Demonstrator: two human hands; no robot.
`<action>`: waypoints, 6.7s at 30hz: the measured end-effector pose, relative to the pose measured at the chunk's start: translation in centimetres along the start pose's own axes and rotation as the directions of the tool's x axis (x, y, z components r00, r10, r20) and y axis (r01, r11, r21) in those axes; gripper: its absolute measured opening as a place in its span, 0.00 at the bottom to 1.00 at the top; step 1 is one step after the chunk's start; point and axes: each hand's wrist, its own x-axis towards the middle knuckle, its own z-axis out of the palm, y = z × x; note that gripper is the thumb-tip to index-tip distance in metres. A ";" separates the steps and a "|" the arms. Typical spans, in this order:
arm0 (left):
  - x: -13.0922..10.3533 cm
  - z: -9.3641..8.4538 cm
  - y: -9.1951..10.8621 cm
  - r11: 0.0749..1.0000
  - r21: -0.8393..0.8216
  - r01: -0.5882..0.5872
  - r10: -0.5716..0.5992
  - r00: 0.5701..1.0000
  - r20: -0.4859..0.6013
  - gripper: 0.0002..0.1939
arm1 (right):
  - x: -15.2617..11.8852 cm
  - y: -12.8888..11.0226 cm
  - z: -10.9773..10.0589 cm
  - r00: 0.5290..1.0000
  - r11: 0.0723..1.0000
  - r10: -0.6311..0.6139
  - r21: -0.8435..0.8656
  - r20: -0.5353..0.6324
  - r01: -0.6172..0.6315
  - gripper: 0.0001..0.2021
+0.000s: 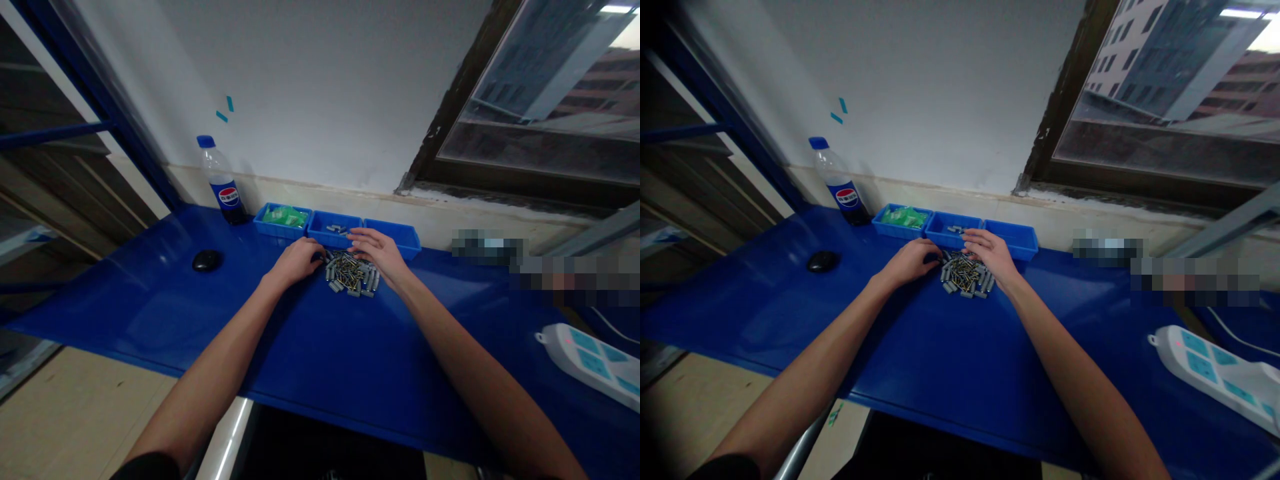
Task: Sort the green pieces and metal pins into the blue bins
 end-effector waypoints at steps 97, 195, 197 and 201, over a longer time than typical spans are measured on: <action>0.2 1.9 0.1 0.997 0.000 0.073 -0.073 0.993 -0.093 0.11 | 0.3 -0.2 -1.4 1.000 0.999 -0.001 0.040 -0.031 0.002 0.21; 6.3 0.6 4.5 0.765 -0.643 -0.025 0.024 1.000 -0.010 0.12 | -2.0 4.5 -3.9 0.972 0.988 -0.140 0.040 -0.187 0.150 0.15; 6.4 0.7 4.6 0.755 -0.656 -0.015 0.007 1.000 -0.015 0.13 | -1.9 4.7 -3.9 0.970 0.989 -0.140 0.023 -0.196 0.148 0.16; 6.4 0.8 4.6 0.720 -0.693 0.013 -0.004 1.000 0.014 0.12 | -1.8 4.8 -3.8 0.964 0.988 -0.153 -0.007 -0.219 0.155 0.18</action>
